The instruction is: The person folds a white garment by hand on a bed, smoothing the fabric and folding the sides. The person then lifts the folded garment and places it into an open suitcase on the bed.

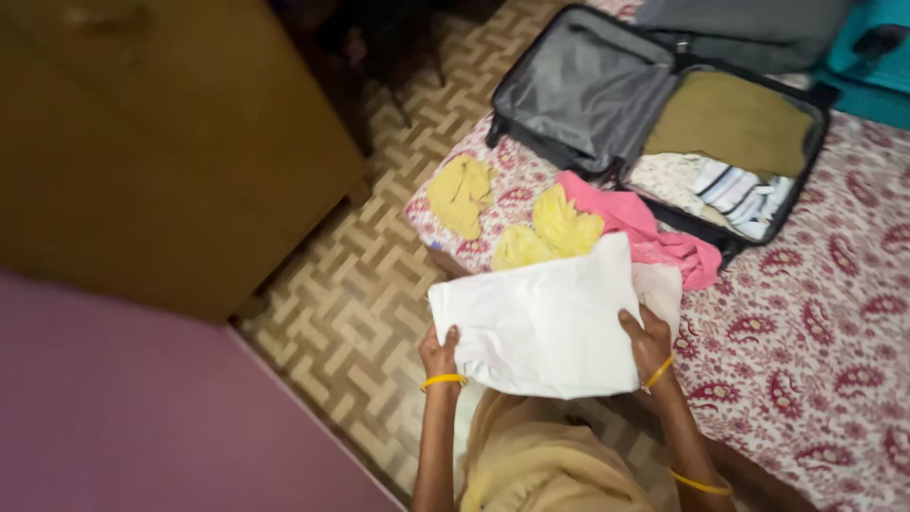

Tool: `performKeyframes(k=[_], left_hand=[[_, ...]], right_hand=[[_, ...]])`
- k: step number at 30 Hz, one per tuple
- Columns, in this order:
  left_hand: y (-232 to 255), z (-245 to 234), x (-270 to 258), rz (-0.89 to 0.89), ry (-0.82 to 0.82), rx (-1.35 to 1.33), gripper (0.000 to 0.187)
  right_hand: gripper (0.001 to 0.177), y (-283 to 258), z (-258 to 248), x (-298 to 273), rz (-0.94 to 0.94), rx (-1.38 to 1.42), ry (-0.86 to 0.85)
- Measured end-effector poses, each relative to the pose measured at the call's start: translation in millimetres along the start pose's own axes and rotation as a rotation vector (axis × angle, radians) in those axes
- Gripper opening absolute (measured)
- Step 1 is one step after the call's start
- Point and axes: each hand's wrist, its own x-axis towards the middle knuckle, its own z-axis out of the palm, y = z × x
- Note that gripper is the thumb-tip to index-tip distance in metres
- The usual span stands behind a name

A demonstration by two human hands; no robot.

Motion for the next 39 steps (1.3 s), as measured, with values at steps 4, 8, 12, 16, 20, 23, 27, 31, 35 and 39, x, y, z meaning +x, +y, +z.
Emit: performKeyframes(k=[4,8,12,16,20,23,27,31,35,39], left_hand=[[-23.6,27.8,26.4,-0.101,-0.13,0.019,0.031],[-66.6,50.1,29.7,-0.176,-0.288,0.082,0.029],[-96.0,72.6,45.6,-0.259,-0.346,0.081,0.03],[-87.5,112.6,68.7,-0.236,-0.43,0.082,0.032],[-73.1,152.5,84.4,-0.274,-0.451,0.07,0.036],[-76.0,169.9,95.7,-0.193,-0.438,0.07,0.039],[-95.1,171.3,116.5,-0.222,-0.391,0.063,0.04],[-102.2,176.4,145.0,-0.184,-0.396,0.113,0.038],[-101.0,196.8,177.1,-0.242,-0.514,0.057,0.036],[-103.3,213.4,206.9,-0.228,-0.598,0.185,0.037]], right_hand=[[0.035,-4.3,-12.3,-30.5,0.108,-0.027,0.209],[0.032,25.8,-47.8,-59.9,0.142,-0.038,0.395],[0.029,52.1,-74.8,-66.1,0.189,0.094,0.49],[0.03,56.3,-90.3,-39.4,0.229,0.183,0.564],[0.03,68.4,-94.2,-6.8,0.176,0.25,0.549],[0.029,79.5,-103.6,16.0,0.125,-0.125,0.563],[0.034,78.3,-109.2,48.1,0.123,0.058,0.515],[0.035,74.3,-105.2,69.8,0.142,0.037,0.534],[0.033,73.6,-92.4,79.1,0.127,0.02,0.583],[0.033,67.0,-75.9,68.7,0.109,-0.149,0.712]])
